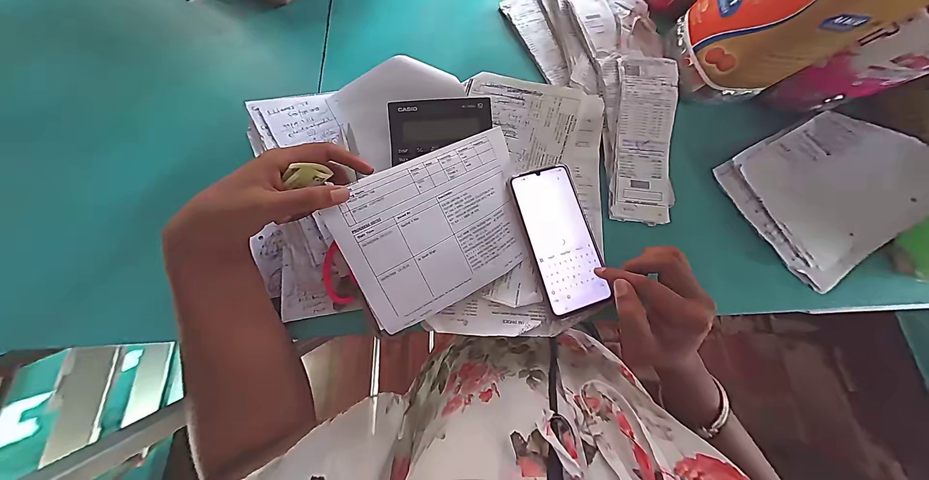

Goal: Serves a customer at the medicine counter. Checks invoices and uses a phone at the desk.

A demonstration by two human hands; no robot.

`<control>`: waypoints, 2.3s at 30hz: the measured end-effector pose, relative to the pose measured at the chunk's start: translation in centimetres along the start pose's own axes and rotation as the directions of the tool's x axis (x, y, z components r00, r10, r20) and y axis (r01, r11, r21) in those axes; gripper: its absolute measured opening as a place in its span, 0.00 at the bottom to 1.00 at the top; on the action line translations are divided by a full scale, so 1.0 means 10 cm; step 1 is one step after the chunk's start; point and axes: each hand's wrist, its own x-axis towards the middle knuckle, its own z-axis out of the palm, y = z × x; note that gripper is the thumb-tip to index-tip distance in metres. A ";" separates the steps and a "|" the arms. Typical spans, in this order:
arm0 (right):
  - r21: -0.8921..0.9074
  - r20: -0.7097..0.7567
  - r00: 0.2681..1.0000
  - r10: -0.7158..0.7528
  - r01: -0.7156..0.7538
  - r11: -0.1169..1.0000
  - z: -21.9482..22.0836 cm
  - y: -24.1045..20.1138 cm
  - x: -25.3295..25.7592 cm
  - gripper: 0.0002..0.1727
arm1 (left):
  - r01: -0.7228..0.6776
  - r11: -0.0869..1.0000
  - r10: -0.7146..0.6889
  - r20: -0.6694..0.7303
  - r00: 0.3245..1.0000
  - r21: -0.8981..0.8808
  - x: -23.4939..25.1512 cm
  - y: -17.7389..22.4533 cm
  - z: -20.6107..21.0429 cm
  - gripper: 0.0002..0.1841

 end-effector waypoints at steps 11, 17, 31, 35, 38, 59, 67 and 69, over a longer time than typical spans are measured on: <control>0.014 0.017 1.000 0.014 -0.014 1.000 -0.01 0.01 0.00 0.15 | -0.031 1.000 0.031 0.007 1.000 -0.004 -0.01 -0.05 -0.02 0.16; 0.022 0.033 0.999 0.027 -0.027 0.999 -0.01 0.00 0.01 0.14 | -0.032 0.999 0.032 0.015 0.999 0.005 0.00 -0.08 -0.03 0.15; -0.190 0.306 0.950 0.064 -0.005 0.982 0.09 0.06 0.57 0.46 | -0.041 0.999 0.043 0.051 0.998 -0.029 0.02 -0.17 -0.07 0.16; -0.200 0.337 0.940 0.058 0.011 0.980 0.16 0.07 0.62 0.47 | -0.047 0.999 0.047 0.052 0.998 -0.014 0.02 -0.15 -0.06 0.16; -0.204 0.334 0.941 0.054 0.016 0.979 0.19 0.09 0.62 0.47 | -0.049 0.999 0.048 0.054 0.997 0.005 0.01 -0.12 -0.05 0.15; -0.202 0.330 0.942 0.068 0.000 0.979 0.22 0.10 0.62 0.52 | -0.072 0.997 0.074 0.062 0.995 -0.029 0.01 0.00 0.00 0.14; -0.201 0.333 0.941 0.052 0.017 0.979 0.24 0.08 0.63 0.52 | -0.083 0.994 0.089 0.074 0.993 -0.076 0.03 0.01 0.02 0.14; -0.198 0.330 0.943 0.046 0.022 0.980 0.24 0.08 0.63 0.52 | -0.071 0.995 0.077 0.075 0.994 -0.072 0.04 0.01 0.03 0.14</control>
